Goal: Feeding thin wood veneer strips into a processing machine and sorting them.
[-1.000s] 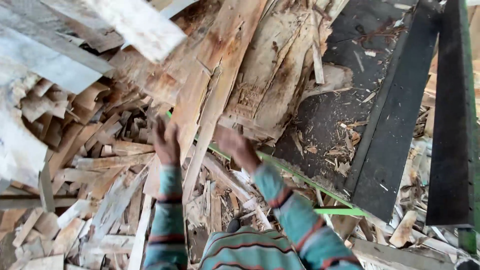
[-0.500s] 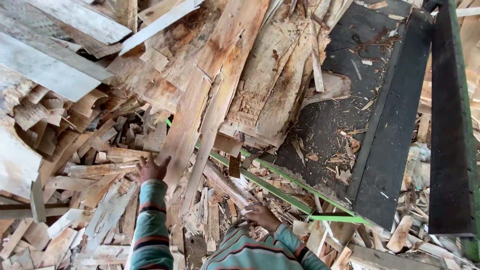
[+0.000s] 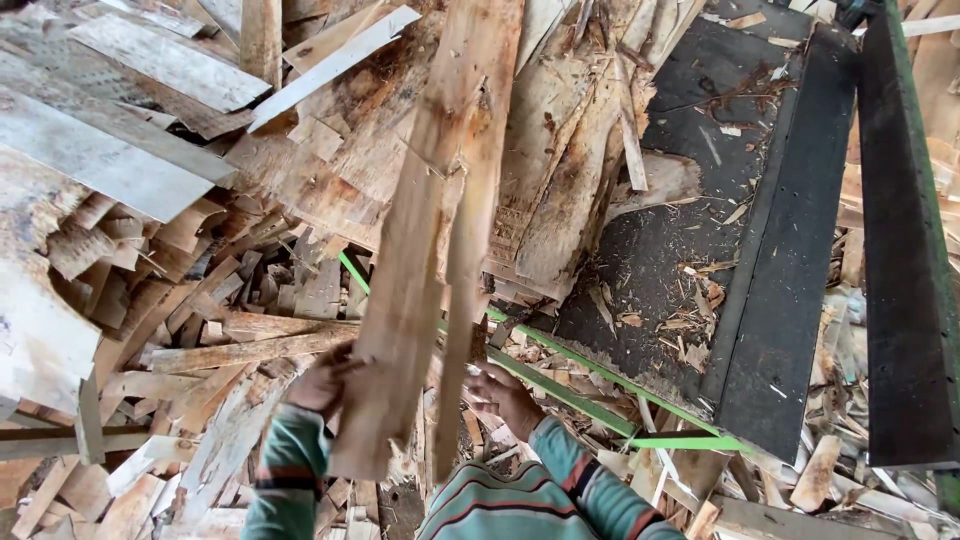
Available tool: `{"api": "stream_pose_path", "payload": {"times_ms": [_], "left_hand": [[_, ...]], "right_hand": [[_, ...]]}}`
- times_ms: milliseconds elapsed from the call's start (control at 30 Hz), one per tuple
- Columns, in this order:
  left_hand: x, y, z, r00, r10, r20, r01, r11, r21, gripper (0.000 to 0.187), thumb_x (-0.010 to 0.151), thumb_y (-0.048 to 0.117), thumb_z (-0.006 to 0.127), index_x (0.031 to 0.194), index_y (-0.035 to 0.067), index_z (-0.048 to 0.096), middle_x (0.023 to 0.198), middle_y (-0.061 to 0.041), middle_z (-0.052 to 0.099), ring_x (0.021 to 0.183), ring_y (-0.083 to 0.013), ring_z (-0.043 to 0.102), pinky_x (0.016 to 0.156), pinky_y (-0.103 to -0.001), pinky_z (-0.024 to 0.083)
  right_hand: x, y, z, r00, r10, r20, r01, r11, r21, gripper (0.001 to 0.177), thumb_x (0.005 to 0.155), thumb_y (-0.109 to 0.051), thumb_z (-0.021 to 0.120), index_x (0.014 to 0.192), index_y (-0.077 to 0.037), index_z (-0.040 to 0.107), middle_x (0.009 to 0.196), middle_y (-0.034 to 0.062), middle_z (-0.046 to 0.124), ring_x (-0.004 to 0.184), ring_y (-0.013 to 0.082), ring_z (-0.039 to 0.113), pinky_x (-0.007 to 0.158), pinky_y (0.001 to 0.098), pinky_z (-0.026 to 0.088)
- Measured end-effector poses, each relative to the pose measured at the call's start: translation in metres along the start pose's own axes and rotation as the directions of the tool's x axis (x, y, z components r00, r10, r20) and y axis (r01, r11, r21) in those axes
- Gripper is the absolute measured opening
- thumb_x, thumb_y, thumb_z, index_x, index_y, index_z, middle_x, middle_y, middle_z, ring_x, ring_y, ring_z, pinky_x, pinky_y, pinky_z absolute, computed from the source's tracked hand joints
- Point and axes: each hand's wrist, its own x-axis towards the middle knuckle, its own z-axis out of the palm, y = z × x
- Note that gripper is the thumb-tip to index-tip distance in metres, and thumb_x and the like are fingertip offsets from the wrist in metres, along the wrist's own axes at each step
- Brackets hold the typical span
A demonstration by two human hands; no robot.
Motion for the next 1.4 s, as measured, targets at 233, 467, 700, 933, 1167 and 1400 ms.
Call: {"api": "stream_pose_path", "payload": {"times_ms": [233, 467, 700, 933, 1167, 1400], "left_hand": [[-0.016, 0.013, 0.113, 0.934, -0.356, 0.031, 0.301, 0.737, -0.605, 0.052, 0.084, 0.017, 0.078, 0.131, 0.000, 0.065, 0.120, -0.010, 0.073, 0.108, -0.0218, 0.070, 0.095, -0.032, 0.058], [-0.009, 0.015, 0.200, 0.849, -0.356, -0.391, 0.130, 0.857, -0.498, 0.037, 0.091, 0.026, 0.073, 0.116, 0.000, 0.072, 0.098, -0.004, 0.077, 0.085, -0.0139, 0.070, 0.074, -0.027, 0.057], [-0.006, 0.075, 0.239, 0.801, -0.466, -0.375, 0.217, 0.810, -0.544, 0.040, 0.087, 0.025, 0.075, 0.120, 0.004, 0.067, 0.096, -0.008, 0.076, 0.083, -0.0171, 0.068, 0.073, -0.030, 0.057], [-0.003, 0.065, 0.284, 0.852, -0.405, -0.331, 0.119, 0.767, -0.631, 0.033, 0.095, 0.026, 0.068, 0.118, 0.003, 0.065, 0.099, -0.009, 0.075, 0.087, -0.0167, 0.067, 0.076, -0.030, 0.056], [0.011, 0.149, 0.299, 0.868, -0.421, -0.265, -0.061, 0.438, -0.897, 0.040, 0.093, 0.021, 0.071, 0.125, -0.001, 0.067, 0.109, -0.005, 0.075, 0.094, -0.0136, 0.068, 0.083, -0.027, 0.054], [0.070, 0.212, 0.359, 0.943, -0.332, 0.029, 0.218, 0.548, -0.808, 0.057, 0.092, 0.016, 0.068, 0.146, 0.001, 0.056, 0.126, -0.015, 0.073, 0.105, -0.0216, 0.069, 0.090, -0.033, 0.055]], "right_hand": [[0.027, 0.044, -0.028, 0.988, -0.155, -0.022, 0.148, 0.883, 0.445, 0.053, 0.109, -0.042, 0.068, 0.140, -0.001, 0.053, 0.107, 0.0095, 0.056, 0.092, 0.0229, 0.053, 0.077, 0.0366, 0.045], [-0.039, -0.042, 0.008, 0.876, -0.354, -0.327, 0.338, 0.935, -0.108, 0.060, 0.086, -0.031, 0.068, 0.140, -0.009, 0.053, 0.122, 0.0135, 0.070, 0.108, 0.0216, 0.070, 0.097, 0.0362, 0.059], [-0.035, 0.002, -0.041, 0.905, -0.200, -0.374, 0.260, 0.959, 0.116, 0.064, 0.087, -0.029, 0.074, 0.142, 0.000, 0.057, 0.132, 0.0166, 0.070, 0.121, 0.0245, 0.065, 0.107, 0.0367, 0.049], [-0.077, -0.033, -0.020, 0.878, -0.393, -0.273, 0.338, 0.913, -0.229, 0.062, 0.077, -0.016, 0.076, 0.134, 0.001, 0.059, 0.123, 0.0122, 0.072, 0.113, 0.0247, 0.068, 0.102, 0.0376, 0.053], [-0.137, -0.075, -0.018, 0.740, -0.592, -0.320, 0.282, 0.704, -0.652, 0.048, 0.082, -0.020, 0.072, 0.122, 0.005, 0.064, 0.109, 0.0222, 0.075, 0.101, 0.0318, 0.073, 0.090, 0.0394, 0.056], [-0.213, -0.075, -0.066, 0.580, -0.608, -0.543, 0.182, 0.746, -0.641, 0.047, 0.085, -0.020, 0.069, 0.124, 0.005, 0.061, 0.110, 0.0214, 0.075, 0.097, 0.0342, 0.074, 0.088, 0.0420, 0.058]]}}
